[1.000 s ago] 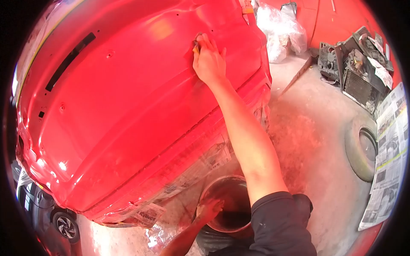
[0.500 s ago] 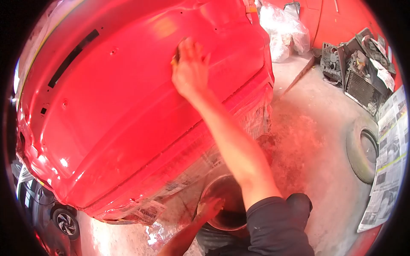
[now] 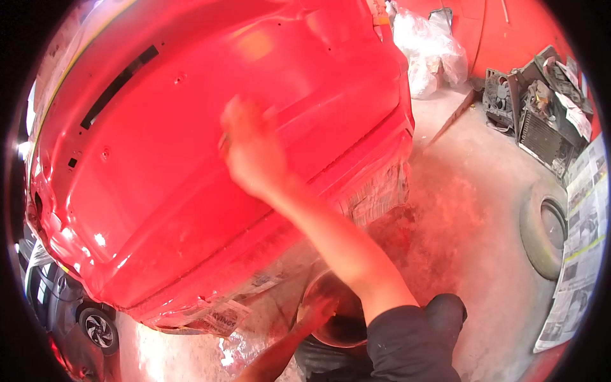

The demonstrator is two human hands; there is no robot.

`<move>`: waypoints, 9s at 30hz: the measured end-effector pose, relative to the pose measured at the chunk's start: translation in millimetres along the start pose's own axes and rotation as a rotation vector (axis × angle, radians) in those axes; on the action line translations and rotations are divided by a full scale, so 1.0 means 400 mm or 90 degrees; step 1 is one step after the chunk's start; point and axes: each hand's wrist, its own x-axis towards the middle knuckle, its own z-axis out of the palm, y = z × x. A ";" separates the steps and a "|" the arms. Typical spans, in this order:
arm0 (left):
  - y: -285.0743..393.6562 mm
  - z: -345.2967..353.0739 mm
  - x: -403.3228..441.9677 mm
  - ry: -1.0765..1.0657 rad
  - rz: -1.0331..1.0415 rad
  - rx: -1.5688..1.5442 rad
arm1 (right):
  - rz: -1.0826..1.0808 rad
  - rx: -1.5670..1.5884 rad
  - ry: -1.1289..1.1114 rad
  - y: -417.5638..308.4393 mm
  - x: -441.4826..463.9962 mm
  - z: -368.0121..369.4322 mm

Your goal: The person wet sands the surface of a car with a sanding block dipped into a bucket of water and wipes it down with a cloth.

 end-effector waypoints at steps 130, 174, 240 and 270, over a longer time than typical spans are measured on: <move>0.113 -0.128 0.009 -0.060 -0.082 0.084 | -0.224 -0.062 -0.096 0.020 0.274 0.006; 0.116 -0.123 0.004 0.003 -0.050 0.099 | -0.169 -0.005 -0.102 0.048 0.158 -0.077; 0.104 -0.100 0.001 0.044 -0.044 0.098 | -0.049 0.193 0.084 0.164 0.396 -0.008; 0.117 -0.118 0.016 -0.055 -0.074 0.119 | -0.231 0.268 -0.072 0.039 0.344 -0.021</move>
